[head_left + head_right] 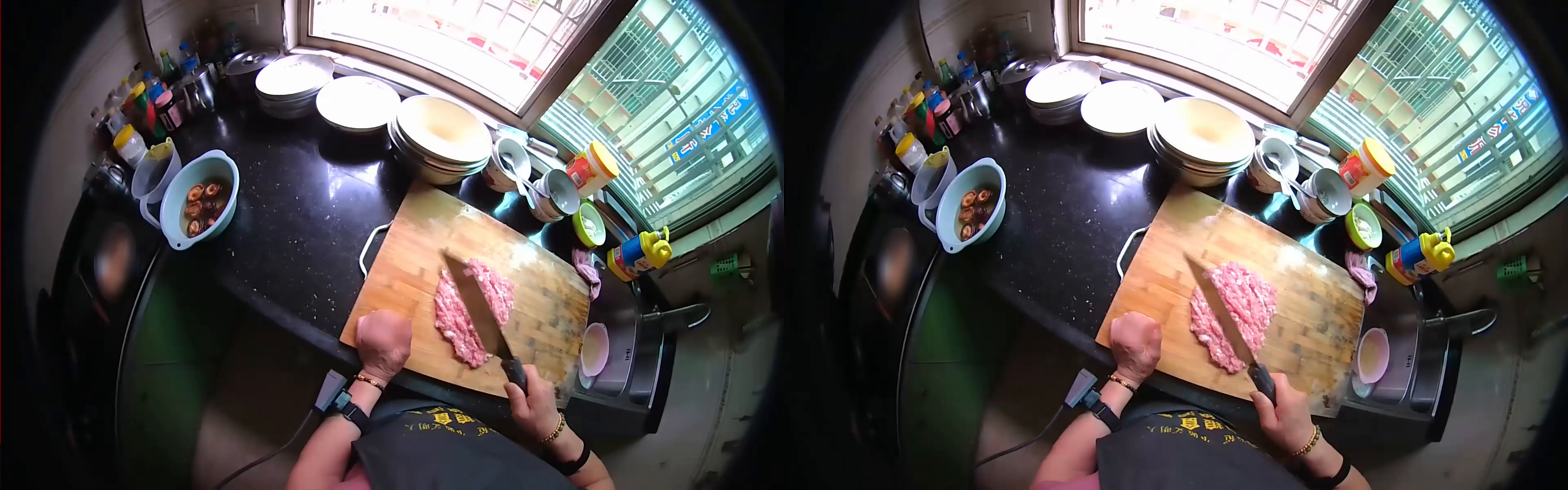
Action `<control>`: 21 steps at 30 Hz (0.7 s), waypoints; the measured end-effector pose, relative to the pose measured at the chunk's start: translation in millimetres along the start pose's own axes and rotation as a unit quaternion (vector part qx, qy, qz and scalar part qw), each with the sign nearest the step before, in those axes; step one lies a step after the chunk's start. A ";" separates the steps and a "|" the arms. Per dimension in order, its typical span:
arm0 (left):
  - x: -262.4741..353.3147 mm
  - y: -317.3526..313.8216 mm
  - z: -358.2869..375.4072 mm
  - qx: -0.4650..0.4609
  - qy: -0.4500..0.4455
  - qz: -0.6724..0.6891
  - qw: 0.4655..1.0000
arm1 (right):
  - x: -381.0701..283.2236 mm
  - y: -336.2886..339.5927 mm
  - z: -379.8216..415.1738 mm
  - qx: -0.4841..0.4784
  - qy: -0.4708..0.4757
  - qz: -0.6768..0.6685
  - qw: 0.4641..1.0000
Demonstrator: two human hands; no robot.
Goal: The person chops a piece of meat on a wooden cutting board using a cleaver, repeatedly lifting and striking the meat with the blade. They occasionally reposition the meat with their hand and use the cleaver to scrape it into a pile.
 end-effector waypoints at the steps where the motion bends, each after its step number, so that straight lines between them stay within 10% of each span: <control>1: -0.5 1.8 1.1 -0.002 -0.001 -0.002 1.000 | 4.6 -4.3 6.6 0.039 0.007 -0.032 0.999; 21: -2.3 0.1 1.6 0.002 -0.004 0.008 1.000 | -2.1 -19.6 -13.6 -0.015 0.016 0.005 1.000</control>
Point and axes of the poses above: each hand's wrist, its own z-axis away from the middle knuckle, its own y-axis out of the back of the hand, x = y × z, the point moved 5 cm from there along -z, towards the middle knuckle, and after that the axes turned 5 degrees about y, right-handed, at the moved point
